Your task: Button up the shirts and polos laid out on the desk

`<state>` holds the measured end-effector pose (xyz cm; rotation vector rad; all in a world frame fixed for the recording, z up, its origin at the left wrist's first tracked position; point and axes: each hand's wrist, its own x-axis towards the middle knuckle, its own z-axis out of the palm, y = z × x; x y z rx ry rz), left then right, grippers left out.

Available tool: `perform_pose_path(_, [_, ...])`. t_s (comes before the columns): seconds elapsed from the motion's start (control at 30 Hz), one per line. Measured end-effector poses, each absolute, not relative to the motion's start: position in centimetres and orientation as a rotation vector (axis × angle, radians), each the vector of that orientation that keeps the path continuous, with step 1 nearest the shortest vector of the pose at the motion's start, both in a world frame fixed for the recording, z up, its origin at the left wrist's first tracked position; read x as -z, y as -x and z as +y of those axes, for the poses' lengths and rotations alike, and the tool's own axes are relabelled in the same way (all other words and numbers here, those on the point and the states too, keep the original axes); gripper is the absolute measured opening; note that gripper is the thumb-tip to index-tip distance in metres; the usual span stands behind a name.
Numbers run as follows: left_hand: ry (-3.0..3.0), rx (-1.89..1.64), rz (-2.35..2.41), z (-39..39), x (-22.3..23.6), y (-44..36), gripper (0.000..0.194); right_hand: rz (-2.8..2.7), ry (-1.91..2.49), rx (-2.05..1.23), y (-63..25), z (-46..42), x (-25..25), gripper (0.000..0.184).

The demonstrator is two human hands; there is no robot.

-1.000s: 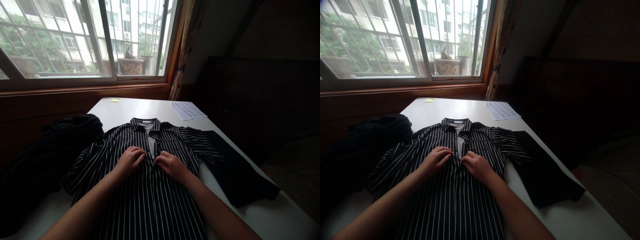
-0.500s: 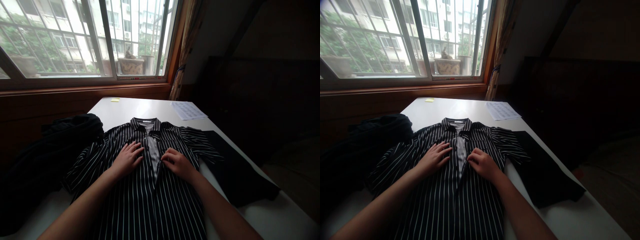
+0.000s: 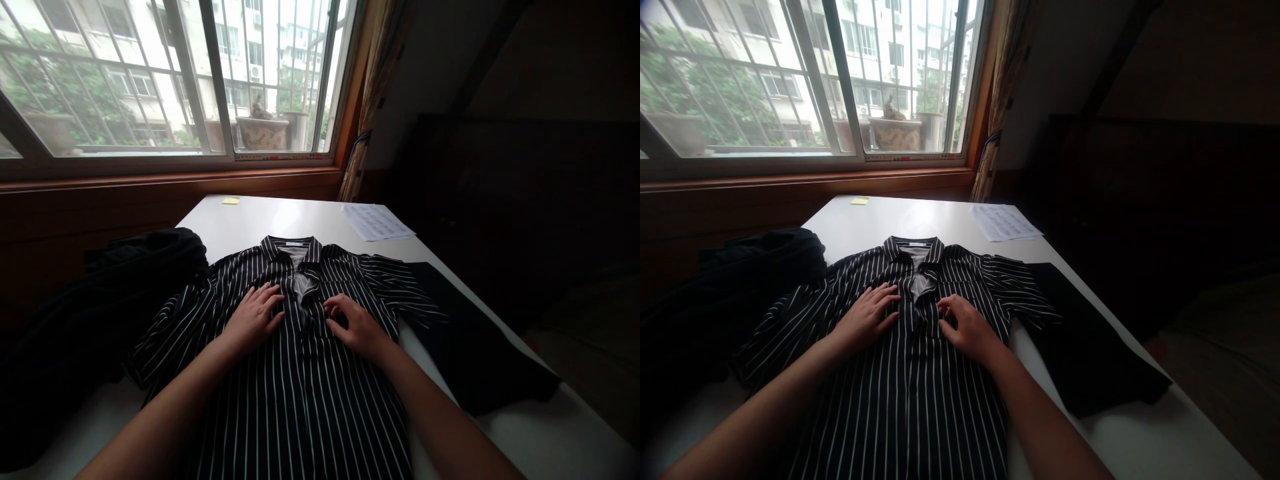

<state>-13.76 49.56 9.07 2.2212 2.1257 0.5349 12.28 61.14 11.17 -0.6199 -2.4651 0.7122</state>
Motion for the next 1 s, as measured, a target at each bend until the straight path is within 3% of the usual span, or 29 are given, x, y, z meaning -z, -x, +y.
perform_pose_path(0.13, [-2.214,-0.510,2.118,49.6,-9.1,13.7,0.044,-2.558,0.597,-0.596,-12.2,61.3,-11.0,0.018])
perform_pose_path(1.0, [-2.213,-0.408,2.200,50.1,-8.8,13.1,0.052,-2.643,0.690,-0.513,-12.1,62.0,-9.8,0.040])
